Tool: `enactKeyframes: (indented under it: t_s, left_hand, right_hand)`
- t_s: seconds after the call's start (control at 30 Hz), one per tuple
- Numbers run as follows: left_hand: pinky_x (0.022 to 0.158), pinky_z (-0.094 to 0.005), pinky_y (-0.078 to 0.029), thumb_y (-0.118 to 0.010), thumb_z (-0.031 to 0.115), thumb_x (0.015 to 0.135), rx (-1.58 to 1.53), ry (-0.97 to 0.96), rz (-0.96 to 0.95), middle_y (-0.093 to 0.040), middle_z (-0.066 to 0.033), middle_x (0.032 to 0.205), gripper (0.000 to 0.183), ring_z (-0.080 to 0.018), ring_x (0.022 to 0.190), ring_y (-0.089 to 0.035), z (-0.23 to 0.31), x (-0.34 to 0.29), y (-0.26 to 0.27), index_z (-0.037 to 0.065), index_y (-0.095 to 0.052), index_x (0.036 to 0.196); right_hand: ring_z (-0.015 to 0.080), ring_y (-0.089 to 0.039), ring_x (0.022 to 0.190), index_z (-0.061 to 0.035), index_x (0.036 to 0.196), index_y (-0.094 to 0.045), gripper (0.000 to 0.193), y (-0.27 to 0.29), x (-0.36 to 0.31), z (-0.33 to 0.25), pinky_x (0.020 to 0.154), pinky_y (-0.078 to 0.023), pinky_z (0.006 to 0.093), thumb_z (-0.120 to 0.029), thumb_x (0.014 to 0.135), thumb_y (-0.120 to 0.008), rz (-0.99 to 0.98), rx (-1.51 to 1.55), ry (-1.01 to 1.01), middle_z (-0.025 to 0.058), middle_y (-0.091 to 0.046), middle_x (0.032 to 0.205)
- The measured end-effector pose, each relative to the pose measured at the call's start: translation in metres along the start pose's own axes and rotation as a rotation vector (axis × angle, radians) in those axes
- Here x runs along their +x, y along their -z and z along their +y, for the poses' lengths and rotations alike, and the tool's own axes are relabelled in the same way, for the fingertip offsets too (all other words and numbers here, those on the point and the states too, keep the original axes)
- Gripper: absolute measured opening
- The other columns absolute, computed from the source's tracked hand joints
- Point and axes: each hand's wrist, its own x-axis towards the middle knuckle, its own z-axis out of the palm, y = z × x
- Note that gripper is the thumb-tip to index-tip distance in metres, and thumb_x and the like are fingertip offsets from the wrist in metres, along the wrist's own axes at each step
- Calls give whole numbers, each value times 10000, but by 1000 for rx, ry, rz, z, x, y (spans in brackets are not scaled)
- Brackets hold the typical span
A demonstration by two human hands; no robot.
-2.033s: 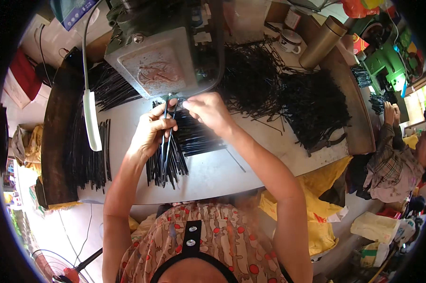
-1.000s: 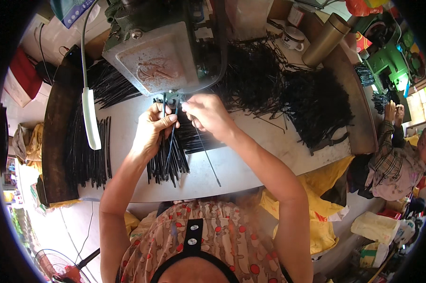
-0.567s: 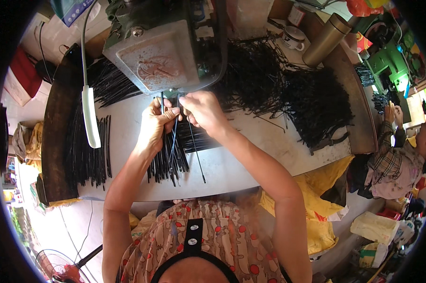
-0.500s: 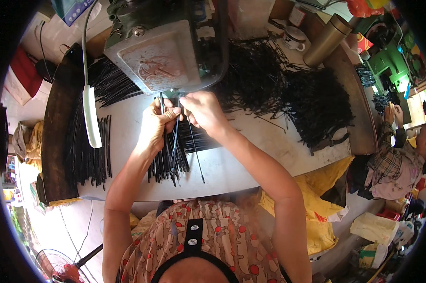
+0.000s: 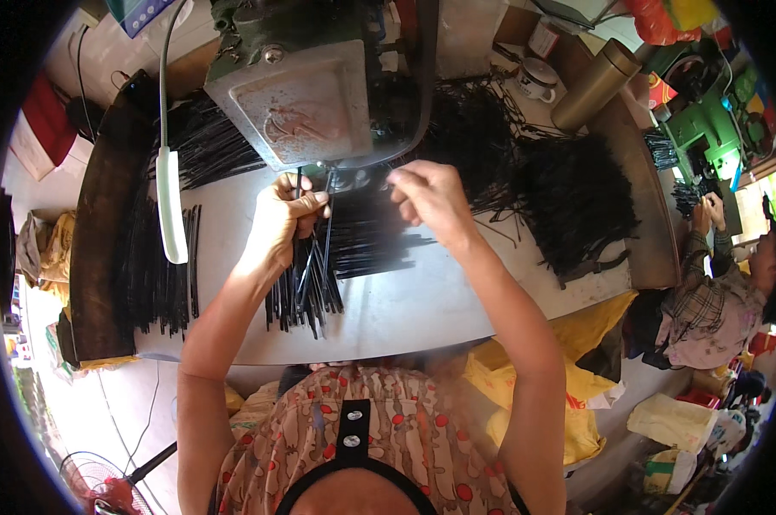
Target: The person processes plastic ties at a workstation by repeatedly picking them up, inserting them into a benchtop press machine by hand, and placing them into piles on the table.
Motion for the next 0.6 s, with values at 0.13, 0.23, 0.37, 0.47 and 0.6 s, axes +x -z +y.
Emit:
enactKeyframes:
  t_s: [0.13,0.23,0.37,0.47,0.6]
  left_hand:
    - [348,-184,-289,-643,-40,682,198,-63,10,-490,-23,602,242,-100,473,-510,21,-11,17,52,-441,776]
    - [422,-192,-355,-671,42,674,860,-29,-36,-532,-25,616,270,-98,572,-566,52,-22,63,36,-506,889]
    - [658,-371,-441,-641,54,659,1781,-711,200,-546,-184,894,368,-316,797,-538,44,-36,92,-13,-520,999]
    - [654,-375,-423,-602,-5,646,1547,-821,-47,-514,-133,796,237,-300,762,-502,26,-42,49,14,-523,868]
    - [642,-345,-424,-576,28,660,1558,-855,-373,-490,-123,762,153,-247,723,-503,-15,-46,-4,23,-532,807]
  right_hand:
    - [67,-465,447,22,798,-592,149,33,-7,-3,377,-353,192,-118,801,-541,76,23,58,48,-546,629]
    - [57,-449,457,7,816,-599,155,57,-11,-9,376,-333,179,-137,824,-542,129,-83,37,22,-530,637]
    - [97,-491,487,-8,810,-617,116,70,-8,-5,422,-379,215,-110,784,-567,103,-414,73,32,-561,665]
    - [162,-565,568,-19,804,-603,107,62,0,10,498,-445,279,-96,744,-559,95,-974,587,81,-578,703]
    - [231,-567,743,-7,724,-563,63,34,2,13,571,-495,305,-43,675,-544,75,-1650,737,119,-528,784]
